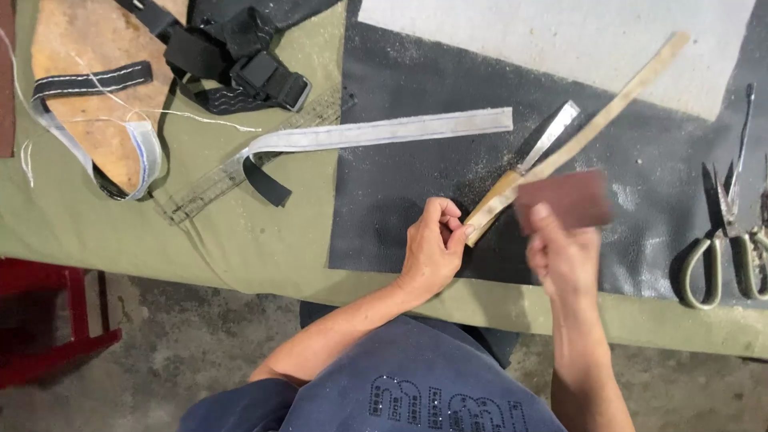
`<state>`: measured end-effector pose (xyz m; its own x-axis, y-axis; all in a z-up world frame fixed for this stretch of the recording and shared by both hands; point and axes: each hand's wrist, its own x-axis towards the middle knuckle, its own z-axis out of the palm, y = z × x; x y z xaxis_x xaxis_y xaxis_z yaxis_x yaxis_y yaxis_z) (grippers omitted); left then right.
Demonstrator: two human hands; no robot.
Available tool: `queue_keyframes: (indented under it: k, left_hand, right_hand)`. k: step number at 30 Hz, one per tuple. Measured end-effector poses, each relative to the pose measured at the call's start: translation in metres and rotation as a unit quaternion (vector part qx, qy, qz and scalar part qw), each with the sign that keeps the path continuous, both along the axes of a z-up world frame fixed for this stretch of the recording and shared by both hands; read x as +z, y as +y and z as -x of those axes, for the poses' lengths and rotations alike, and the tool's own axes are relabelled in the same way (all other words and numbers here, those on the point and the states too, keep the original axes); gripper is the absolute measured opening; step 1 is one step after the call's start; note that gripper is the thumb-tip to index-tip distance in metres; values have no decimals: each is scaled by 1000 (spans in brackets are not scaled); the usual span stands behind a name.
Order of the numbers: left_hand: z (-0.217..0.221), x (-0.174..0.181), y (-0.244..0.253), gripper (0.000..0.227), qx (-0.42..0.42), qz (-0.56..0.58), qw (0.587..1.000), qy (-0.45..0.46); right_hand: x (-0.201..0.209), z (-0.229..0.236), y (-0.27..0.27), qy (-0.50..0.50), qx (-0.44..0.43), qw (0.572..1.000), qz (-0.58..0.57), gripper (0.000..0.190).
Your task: Sanding a wooden tool handle with sandpaper to smooth the surface.
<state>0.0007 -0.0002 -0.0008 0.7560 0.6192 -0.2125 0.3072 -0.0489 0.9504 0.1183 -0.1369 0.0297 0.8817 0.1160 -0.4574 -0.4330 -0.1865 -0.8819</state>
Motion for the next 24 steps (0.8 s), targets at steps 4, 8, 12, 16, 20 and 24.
queue_keyframes:
  k: [4, 8, 12, 16, 20, 24]
  left_hand:
    - [-1, -2, 0, 26, -4, -2, 1000, -4]
    - [0, -4, 0, 27, 2, 12, 1000, -4]
    - [0, 0, 1, 26, 3, 16, 1000, -9]
    - [0, 0, 2, 25, 8, 22, 1000, 0]
    - [3, -3, -3, 25, 0, 16, 1000, -9]
    - [0, -4, -1, 25, 7, 8, 1000, -12]
  right_hand:
    - [20, 5, 13, -62, -49, 997, -21, 31]
    - [-8, -10, 22, -20, 59, 995, 73, 59]
    - [43, -22, 52, -77, 49, 992, 84, 59]
    - [-16, -3, 18, -4, 122, 991, 62, 54]
    - [11, -34, 32, -113, 69, 983, 127, 56]
    - [-3, 5, 25, -22, 138, 982, 129, 56]
